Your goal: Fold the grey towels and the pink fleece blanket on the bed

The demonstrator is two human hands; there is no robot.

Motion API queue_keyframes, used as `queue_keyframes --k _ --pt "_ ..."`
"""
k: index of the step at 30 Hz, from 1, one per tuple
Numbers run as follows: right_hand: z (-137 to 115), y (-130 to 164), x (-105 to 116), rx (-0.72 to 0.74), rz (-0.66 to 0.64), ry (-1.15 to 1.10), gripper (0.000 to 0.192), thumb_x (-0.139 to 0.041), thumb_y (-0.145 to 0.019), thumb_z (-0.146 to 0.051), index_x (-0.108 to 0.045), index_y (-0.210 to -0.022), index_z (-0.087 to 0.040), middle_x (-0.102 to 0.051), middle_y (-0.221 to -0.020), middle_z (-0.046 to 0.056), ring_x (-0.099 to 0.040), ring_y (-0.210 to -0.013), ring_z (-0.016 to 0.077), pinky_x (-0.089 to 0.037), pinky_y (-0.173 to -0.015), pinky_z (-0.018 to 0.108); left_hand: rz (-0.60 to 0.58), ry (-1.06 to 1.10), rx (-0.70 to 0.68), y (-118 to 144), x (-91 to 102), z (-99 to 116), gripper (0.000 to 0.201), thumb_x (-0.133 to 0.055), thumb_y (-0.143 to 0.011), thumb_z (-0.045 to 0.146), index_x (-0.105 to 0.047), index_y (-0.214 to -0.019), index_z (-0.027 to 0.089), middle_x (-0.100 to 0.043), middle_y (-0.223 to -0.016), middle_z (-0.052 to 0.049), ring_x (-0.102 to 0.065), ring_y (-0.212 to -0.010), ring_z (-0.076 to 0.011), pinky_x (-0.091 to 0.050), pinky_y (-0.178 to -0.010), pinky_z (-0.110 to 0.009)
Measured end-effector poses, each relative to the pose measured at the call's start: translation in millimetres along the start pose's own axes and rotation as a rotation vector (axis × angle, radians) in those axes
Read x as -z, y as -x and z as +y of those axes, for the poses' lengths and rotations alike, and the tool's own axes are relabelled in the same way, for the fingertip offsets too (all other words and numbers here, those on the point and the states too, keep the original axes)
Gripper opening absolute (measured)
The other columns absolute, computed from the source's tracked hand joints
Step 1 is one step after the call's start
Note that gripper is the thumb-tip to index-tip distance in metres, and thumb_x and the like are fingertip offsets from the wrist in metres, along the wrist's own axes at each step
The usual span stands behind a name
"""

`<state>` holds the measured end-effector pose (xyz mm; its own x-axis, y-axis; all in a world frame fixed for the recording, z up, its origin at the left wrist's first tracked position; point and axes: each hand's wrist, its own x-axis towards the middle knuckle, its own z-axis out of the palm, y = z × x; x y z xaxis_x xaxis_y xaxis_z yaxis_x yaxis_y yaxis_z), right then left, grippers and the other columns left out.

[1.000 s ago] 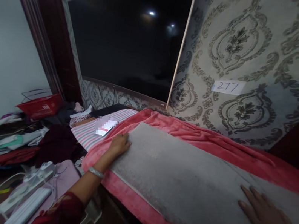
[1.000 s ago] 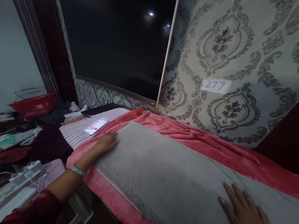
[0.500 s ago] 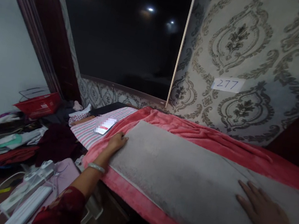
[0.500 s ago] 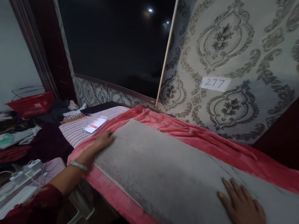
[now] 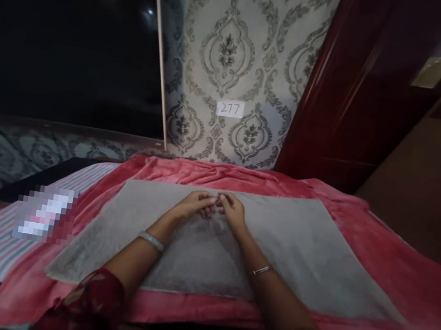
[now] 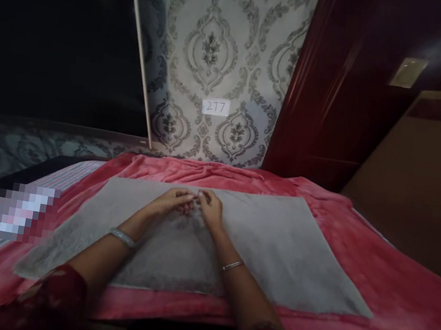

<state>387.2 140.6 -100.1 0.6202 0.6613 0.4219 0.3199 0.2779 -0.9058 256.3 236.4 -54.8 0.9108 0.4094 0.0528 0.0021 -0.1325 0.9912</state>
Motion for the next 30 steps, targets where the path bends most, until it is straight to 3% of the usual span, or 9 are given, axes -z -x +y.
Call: queue_keyframes --k 3,7,11,17,23,30 --pt "17 11 4 -0.008 0.055 0.002 0.042 -0.055 -0.077 -0.063 -0.063 -0.082 -0.022 -0.066 -0.071 0.003 -0.063 -0.062 0.0183 -0.051 -0.053 0.028 0.023 0.062 -0.009 -5 -14.5 -21 0.068 -0.073 -0.061 0.076 -0.062 -0.089 0.015 -0.058 -0.065 0.002 -0.048 -0.049 -0.0077 -0.032 -0.047 -0.022" --pt "30 16 8 -0.035 0.104 0.012 0.040 -0.060 -0.075 -0.055 -0.063 -0.096 -0.021 -0.066 -0.075 0.002 -0.063 -0.065 0.0179 -0.052 -0.059 0.029 0.020 0.119 -0.003 2 -23.7 -40 0.060 -0.076 -0.065 0.068 -0.061 -0.087 0.015 -0.049 -0.058 0.006 -0.037 -0.047 -0.0054 -0.022 -0.047 -0.022" --pt "31 16 4 0.042 0.125 0.137 0.034 -0.063 -0.075 -0.047 -0.065 -0.096 -0.021 -0.067 -0.081 0.004 -0.062 -0.071 0.0186 -0.052 -0.069 0.032 -0.024 0.132 0.029 3 -27.8 -39 0.055 -0.078 -0.067 0.063 -0.062 -0.083 0.013 -0.045 -0.057 0.007 -0.032 -0.048 -0.0053 -0.018 -0.048 -0.023" --pt "27 20 2 0.145 0.101 0.309 0.025 -0.060 -0.080 -0.038 -0.066 -0.097 -0.021 -0.067 -0.086 0.005 -0.062 -0.074 0.0193 -0.051 -0.068 0.031 -0.052 0.148 0.024 4 -27.1 -39 0.048 -0.076 -0.069 0.058 -0.060 -0.080 0.014 -0.040 -0.056 0.008 -0.028 -0.050 -0.0059 -0.016 -0.050 -0.024" --pt "28 22 3 0.090 0.096 0.253 0.025 -0.061 -0.080 -0.041 -0.066 -0.095 -0.021 -0.068 -0.083 0.004 -0.064 -0.076 0.0204 -0.052 -0.072 0.033 -0.121 0.099 0.000 5 -20.9 -40 0.047 -0.076 -0.069 0.056 -0.064 -0.084 0.013 -0.053 -0.066 0.003 -0.038 -0.055 -0.0074 -0.024 -0.053 -0.024" --pt "27 23 2 0.084 0.091 0.258 0.023 -0.062 -0.079 -0.038 -0.067 -0.093 -0.021 -0.069 -0.086 0.005 -0.064 -0.077 0.0201 -0.052 -0.069 0.031 -0.101 0.104 -0.016 6 -22.1 -41 0.046 -0.072 -0.075 0.058 -0.061 -0.079 0.014 -0.051 -0.063 0.003 -0.036 -0.052 -0.0067 -0.020 -0.051 -0.024"
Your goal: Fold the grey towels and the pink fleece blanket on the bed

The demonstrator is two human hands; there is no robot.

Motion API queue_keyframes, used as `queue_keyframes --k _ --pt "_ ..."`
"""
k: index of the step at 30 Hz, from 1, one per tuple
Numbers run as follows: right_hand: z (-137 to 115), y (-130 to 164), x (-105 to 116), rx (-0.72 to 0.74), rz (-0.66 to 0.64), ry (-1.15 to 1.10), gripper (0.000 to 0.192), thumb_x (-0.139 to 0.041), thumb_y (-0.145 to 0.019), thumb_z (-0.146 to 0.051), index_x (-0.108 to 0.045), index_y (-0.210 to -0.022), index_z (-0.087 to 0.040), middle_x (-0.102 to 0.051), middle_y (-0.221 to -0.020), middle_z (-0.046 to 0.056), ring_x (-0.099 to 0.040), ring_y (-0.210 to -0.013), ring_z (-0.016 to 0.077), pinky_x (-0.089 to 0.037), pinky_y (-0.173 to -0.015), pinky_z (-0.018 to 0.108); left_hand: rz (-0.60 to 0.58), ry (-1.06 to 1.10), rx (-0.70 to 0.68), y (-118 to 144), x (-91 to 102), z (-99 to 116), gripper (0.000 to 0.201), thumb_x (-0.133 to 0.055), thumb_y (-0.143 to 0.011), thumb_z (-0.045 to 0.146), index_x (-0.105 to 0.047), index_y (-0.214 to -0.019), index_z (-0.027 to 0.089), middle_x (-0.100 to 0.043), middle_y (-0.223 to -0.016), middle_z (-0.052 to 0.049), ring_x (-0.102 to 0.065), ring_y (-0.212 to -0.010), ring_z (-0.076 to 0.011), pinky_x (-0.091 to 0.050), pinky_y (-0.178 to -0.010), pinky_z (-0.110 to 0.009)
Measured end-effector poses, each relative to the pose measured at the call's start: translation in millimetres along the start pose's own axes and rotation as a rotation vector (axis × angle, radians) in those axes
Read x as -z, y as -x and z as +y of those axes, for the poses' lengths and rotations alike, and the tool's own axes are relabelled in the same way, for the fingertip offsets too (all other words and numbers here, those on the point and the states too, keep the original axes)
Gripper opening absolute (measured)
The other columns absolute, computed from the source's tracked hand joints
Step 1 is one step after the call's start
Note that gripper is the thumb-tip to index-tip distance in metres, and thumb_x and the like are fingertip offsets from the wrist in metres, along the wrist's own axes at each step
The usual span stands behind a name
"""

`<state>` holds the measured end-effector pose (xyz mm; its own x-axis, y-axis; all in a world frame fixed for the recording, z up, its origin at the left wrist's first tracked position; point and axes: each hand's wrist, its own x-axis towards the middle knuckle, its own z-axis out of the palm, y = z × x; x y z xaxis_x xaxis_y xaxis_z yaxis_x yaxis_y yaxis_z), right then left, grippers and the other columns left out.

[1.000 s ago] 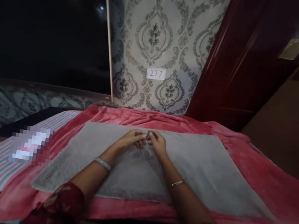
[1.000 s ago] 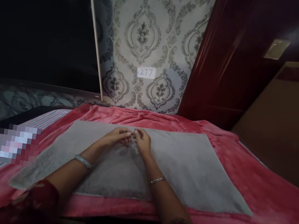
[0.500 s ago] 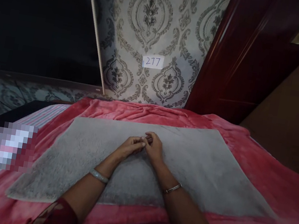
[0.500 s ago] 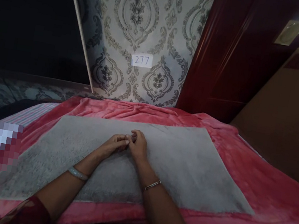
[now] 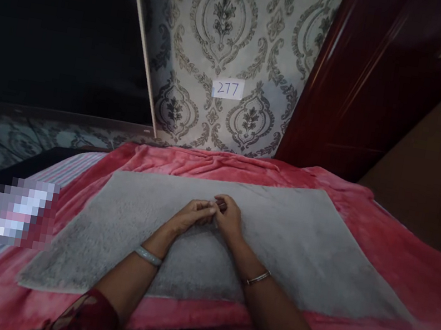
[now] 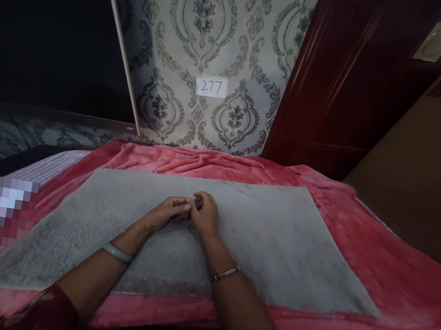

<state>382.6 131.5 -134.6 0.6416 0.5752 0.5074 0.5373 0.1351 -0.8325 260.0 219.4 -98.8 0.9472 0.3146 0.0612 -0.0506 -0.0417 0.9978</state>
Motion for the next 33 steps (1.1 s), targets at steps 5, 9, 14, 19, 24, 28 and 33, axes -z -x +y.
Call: queue_keyframes --k 5,9,14,19,24,28,33 --pt "0.0 -0.5 -0.4 -0.010 0.002 0.032 0.021 -0.063 -0.078 -0.037 -0.068 -0.091 -0.021 -0.069 -0.085 0.005 -0.064 -0.079 0.0205 -0.053 -0.074 0.033 -0.014 -0.009 -0.007 0.2 -0.1 1.4 0.045 -0.075 -0.071 0.056 -0.063 -0.081 0.014 -0.054 -0.066 0.002 -0.037 -0.054 -0.0071 -0.023 -0.052 -0.023" --pt "1.2 -0.3 0.1 -0.054 0.002 -0.037 0.026 -0.063 -0.079 -0.044 -0.067 -0.092 -0.021 -0.070 -0.086 0.005 -0.066 -0.082 0.0219 -0.053 -0.076 0.035 -0.031 -0.030 -0.011 1.2 -0.2 2.9 0.045 -0.077 -0.067 0.055 -0.063 -0.078 0.014 -0.057 -0.067 0.001 -0.041 -0.055 -0.0081 -0.026 -0.053 -0.023" --pt "-0.9 0.6 0.7 -0.014 -0.007 -0.007 0.022 -0.062 -0.079 -0.041 -0.067 -0.089 -0.022 -0.070 -0.085 0.005 -0.065 -0.081 0.0215 -0.052 -0.075 0.034 -0.015 -0.058 -0.017 2.0 0.1 2.2 0.046 -0.073 -0.073 0.058 -0.063 -0.078 0.014 -0.052 -0.063 0.002 -0.038 -0.054 -0.0081 -0.024 -0.053 -0.024" --pt "-0.7 1.2 0.9 -0.038 0.005 -0.006 0.024 -0.063 -0.079 -0.043 -0.067 -0.091 -0.022 -0.070 -0.087 0.004 -0.065 -0.080 0.0208 -0.052 -0.075 0.034 -0.043 -0.035 -0.018 0.6 0.7 1.0 0.046 -0.076 -0.069 0.057 -0.063 -0.079 0.014 -0.058 -0.068 0.000 -0.041 -0.056 -0.0088 -0.027 -0.055 -0.024" --pt "-1.0 0.9 1.5 -0.024 -0.008 -0.012 0.025 -0.063 -0.078 -0.043 -0.067 -0.090 -0.022 -0.069 -0.085 0.005 -0.064 -0.080 0.0215 -0.052 -0.073 0.033 -0.027 -0.026 -0.004 2.7 -0.4 2.5 0.046 -0.075 -0.070 0.056 -0.063 -0.082 0.013 -0.058 -0.069 0.000 -0.039 -0.055 -0.0081 -0.025 -0.053 -0.024" --pt "-2.8 1.4 1.9 -0.007 0.001 0.010 0.025 -0.061 -0.077 -0.041 -0.068 -0.090 -0.020 -0.068 -0.085 0.006 -0.064 -0.077 0.0206 -0.052 -0.070 0.032 -0.026 -0.039 -0.010 2.0 0.1 2.2 0.048 -0.075 -0.071 0.059 -0.062 -0.079 0.014 -0.055 -0.065 0.002 -0.038 -0.055 -0.0080 -0.024 -0.053 -0.023" --pt "-2.5 1.7 1.8 -0.038 0.018 0.002 0.026 -0.063 -0.078 -0.044 -0.068 -0.090 -0.022 -0.070 -0.087 0.005 -0.064 -0.078 0.0203 -0.052 -0.075 0.034 -0.061 -0.027 -0.004 1.0 0.8 2.3 0.046 -0.079 -0.066 0.055 -0.062 -0.080 0.014 -0.059 -0.069 0.000 -0.041 -0.056 -0.0084 -0.027 -0.054 -0.023"
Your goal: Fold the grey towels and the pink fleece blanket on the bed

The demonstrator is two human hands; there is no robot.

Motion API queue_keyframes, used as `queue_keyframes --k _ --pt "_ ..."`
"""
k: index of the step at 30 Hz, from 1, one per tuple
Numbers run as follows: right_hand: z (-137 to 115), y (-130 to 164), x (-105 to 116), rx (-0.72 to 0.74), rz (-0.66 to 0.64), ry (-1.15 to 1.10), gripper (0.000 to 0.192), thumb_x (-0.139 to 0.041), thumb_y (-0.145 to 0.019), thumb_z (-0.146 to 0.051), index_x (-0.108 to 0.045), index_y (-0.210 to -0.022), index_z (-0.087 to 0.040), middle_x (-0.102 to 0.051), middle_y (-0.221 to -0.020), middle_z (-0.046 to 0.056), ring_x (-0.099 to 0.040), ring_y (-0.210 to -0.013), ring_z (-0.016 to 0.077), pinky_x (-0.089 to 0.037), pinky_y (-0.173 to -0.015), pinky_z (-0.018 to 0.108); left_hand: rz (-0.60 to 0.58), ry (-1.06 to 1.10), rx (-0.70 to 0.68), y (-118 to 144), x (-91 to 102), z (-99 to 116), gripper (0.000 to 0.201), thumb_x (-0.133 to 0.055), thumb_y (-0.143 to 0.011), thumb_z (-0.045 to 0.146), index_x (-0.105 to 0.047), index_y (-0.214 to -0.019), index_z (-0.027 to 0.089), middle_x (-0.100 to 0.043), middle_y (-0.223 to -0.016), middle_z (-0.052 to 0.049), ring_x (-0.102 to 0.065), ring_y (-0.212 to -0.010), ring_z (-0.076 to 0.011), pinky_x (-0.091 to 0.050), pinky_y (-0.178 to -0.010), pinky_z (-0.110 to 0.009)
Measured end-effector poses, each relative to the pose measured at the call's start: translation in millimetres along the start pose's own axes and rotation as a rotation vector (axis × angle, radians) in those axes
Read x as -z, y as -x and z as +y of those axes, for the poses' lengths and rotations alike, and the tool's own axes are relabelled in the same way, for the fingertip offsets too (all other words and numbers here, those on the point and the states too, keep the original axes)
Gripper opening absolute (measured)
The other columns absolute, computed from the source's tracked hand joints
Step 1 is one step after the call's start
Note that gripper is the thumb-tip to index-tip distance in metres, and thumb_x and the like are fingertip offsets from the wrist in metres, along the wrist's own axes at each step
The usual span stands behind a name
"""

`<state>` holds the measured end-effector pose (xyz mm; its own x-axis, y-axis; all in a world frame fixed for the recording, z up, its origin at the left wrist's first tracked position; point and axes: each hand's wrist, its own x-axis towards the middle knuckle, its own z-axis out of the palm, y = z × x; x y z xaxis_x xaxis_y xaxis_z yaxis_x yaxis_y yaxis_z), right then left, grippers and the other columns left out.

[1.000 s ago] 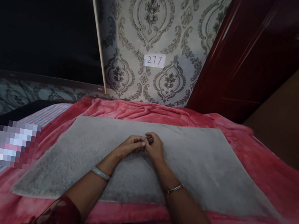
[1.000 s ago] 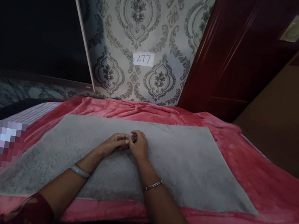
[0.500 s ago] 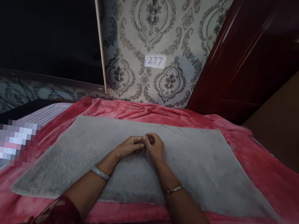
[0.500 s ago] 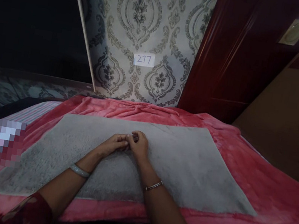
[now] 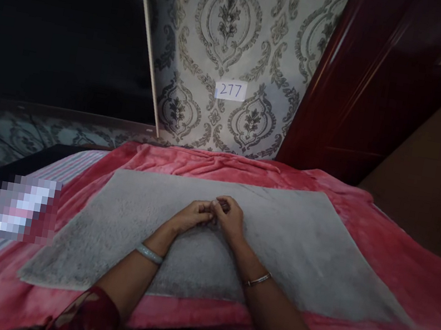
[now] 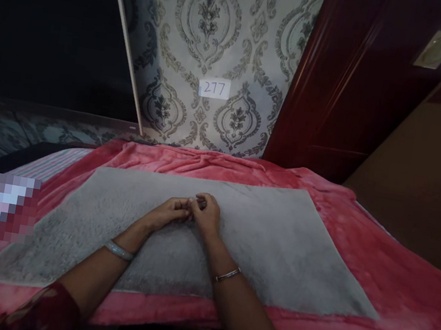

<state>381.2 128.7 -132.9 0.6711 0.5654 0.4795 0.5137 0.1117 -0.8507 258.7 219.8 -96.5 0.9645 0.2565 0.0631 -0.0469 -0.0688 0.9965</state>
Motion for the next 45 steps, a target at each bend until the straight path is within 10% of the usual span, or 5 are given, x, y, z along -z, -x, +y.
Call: queue_keyframes --k 15,22,27,33,45 --pt "6 -2 2 -0.026 -0.023 -0.054 0.031 -0.060 -0.080 -0.051 -0.066 -0.088 -0.021 -0.070 -0.086 0.006 -0.065 -0.080 0.0208 -0.052 -0.075 0.033 0.051 -0.061 -0.013 -4 -2.7 -2 0.028 -0.068 -0.070 0.041 -0.063 -0.080 0.015 -0.060 -0.067 0.001 -0.044 -0.051 -0.0084 -0.029 -0.050 -0.023" --pt "3 0 7 -0.016 -0.082 -0.102 0.042 -0.052 -0.084 -0.060 -0.063 -0.082 -0.021 -0.066 -0.081 0.006 -0.061 -0.075 0.0205 -0.054 -0.069 0.033 0.427 -0.344 -0.052 4 8.2 1 0.044 -0.063 -0.078 0.035 -0.065 -0.118 0.016 -0.069 -0.089 -0.005 -0.062 -0.073 -0.0161 -0.049 -0.071 -0.029" --pt "10 5 10 -0.026 -0.116 -0.103 0.044 -0.053 -0.084 -0.063 -0.066 -0.085 -0.020 -0.067 -0.087 0.007 -0.063 -0.079 0.0225 -0.056 -0.072 0.037 0.366 -0.913 0.066 63 40.2 11 0.059 -0.067 -0.082 0.031 -0.057 -0.139 0.020 -0.053 -0.149 -0.015 -0.046 -0.139 -0.0315 -0.032 -0.117 -0.049" --pt "17 7 8 -0.033 -0.138 -0.026 0.044 -0.051 -0.080 -0.060 -0.068 -0.087 -0.020 -0.069 -0.091 0.010 -0.065 -0.079 0.0247 -0.053 -0.075 0.041 0.463 -1.363 0.394 155 77.9 13 0.057 -0.051 -0.095 0.037 -0.044 -0.151 0.028 -0.032 -0.164 -0.011 -0.025 -0.152 -0.0346 -0.016 -0.120 -0.065" --pt "21 5 5 0.002 -0.136 0.049 0.043 -0.047 -0.077 -0.059 -0.068 -0.085 -0.021 -0.070 -0.090 0.011 -0.065 -0.081 0.0255 -0.051 -0.077 0.041 0.954 -0.981 0.506 233 147.7 29 0.042 -0.057 -0.082 0.030 -0.067 -0.118 0.011 -0.069 -0.122 -0.018 -0.063 -0.117 -0.0325 -0.047 -0.099 -0.039"
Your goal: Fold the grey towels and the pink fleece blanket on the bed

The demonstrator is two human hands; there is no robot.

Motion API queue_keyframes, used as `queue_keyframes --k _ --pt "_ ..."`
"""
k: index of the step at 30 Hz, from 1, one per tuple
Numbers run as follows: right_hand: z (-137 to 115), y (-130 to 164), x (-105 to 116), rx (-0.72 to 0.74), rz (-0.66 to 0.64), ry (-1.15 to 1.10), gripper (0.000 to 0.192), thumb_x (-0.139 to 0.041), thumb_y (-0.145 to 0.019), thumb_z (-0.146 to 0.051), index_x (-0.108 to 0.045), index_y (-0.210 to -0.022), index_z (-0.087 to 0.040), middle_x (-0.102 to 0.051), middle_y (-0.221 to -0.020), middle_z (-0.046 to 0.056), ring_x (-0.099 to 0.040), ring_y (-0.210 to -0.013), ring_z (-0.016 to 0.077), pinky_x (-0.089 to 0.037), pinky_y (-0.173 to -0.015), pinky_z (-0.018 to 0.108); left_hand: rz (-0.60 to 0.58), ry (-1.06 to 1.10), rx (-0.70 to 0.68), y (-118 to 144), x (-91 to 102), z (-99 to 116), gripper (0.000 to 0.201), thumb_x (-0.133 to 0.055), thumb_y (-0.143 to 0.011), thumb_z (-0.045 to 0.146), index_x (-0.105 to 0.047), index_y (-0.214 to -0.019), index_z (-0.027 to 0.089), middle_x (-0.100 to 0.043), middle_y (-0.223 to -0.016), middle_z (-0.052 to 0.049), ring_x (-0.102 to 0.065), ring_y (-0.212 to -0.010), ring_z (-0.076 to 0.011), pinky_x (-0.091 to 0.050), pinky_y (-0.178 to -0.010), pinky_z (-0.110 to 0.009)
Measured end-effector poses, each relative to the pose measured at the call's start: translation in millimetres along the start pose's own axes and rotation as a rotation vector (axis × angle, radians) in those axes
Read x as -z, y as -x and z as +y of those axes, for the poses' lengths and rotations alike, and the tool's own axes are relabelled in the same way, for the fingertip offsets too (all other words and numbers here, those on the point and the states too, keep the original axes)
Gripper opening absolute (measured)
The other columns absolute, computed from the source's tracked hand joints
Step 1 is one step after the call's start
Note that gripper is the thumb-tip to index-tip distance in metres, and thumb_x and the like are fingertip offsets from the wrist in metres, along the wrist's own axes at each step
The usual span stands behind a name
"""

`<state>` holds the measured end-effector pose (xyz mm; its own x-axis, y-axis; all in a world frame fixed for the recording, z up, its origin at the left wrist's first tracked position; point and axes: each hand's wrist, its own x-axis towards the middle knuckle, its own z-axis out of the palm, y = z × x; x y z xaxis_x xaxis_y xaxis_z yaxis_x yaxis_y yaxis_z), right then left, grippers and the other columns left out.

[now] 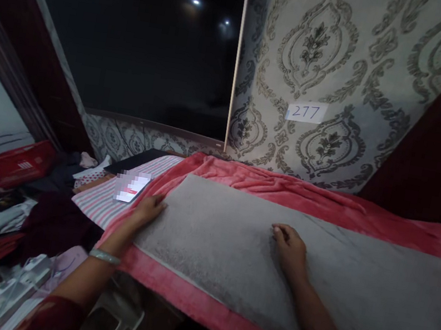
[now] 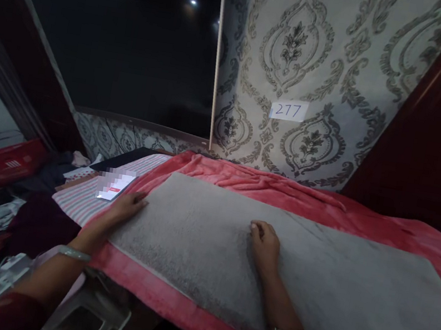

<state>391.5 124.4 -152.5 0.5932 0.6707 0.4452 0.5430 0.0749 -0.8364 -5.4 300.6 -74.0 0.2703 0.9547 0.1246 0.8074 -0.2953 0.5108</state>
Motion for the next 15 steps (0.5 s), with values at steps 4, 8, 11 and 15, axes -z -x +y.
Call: queue_keyframes --k 4,8,11,15 --pt "0 1 0 0.004 -0.004 -0.005 0.043 -0.047 -0.078 -0.058 -0.068 -0.085 -0.020 -0.070 -0.090 0.011 -0.064 -0.082 0.0253 -0.051 -0.077 0.041 -0.079 0.140 0.029 -14 7.9 -8 0.029 -0.062 -0.073 0.043 -0.068 -0.076 0.015 -0.068 -0.076 -0.008 -0.065 -0.074 -0.0255 -0.047 -0.068 -0.034" --pt "-2 1 0 0.010 -0.007 0.006 0.042 -0.047 -0.078 -0.056 -0.067 -0.086 -0.020 -0.069 -0.089 0.010 -0.063 -0.080 0.0241 -0.050 -0.076 0.039 -0.126 0.250 0.048 -23 8.0 -13 0.036 -0.060 -0.067 0.054 -0.061 -0.069 0.017 -0.057 -0.063 -0.002 -0.052 -0.057 -0.0185 -0.039 -0.057 -0.032" --pt "-4 0 1 0.018 -0.014 0.017 0.042 -0.047 -0.079 -0.056 -0.067 -0.085 -0.020 -0.070 -0.088 0.009 -0.063 -0.080 0.0237 -0.049 -0.077 0.039 -0.122 0.292 0.047 -27 8.0 -12 0.038 -0.063 -0.062 0.055 -0.060 -0.068 0.019 -0.054 -0.062 0.000 -0.048 -0.056 -0.0165 -0.036 -0.056 -0.030" --pt "-5 -1 1 0.009 -0.026 0.006 0.043 -0.045 -0.078 -0.057 -0.067 -0.083 -0.020 -0.069 -0.088 0.010 -0.063 -0.081 0.0245 -0.049 -0.076 0.039 -0.063 0.314 0.026 -28 10.7 -8 0.040 -0.066 -0.057 0.056 -0.061 -0.069 0.018 -0.056 -0.065 -0.001 -0.050 -0.061 -0.0177 -0.039 -0.058 -0.031"
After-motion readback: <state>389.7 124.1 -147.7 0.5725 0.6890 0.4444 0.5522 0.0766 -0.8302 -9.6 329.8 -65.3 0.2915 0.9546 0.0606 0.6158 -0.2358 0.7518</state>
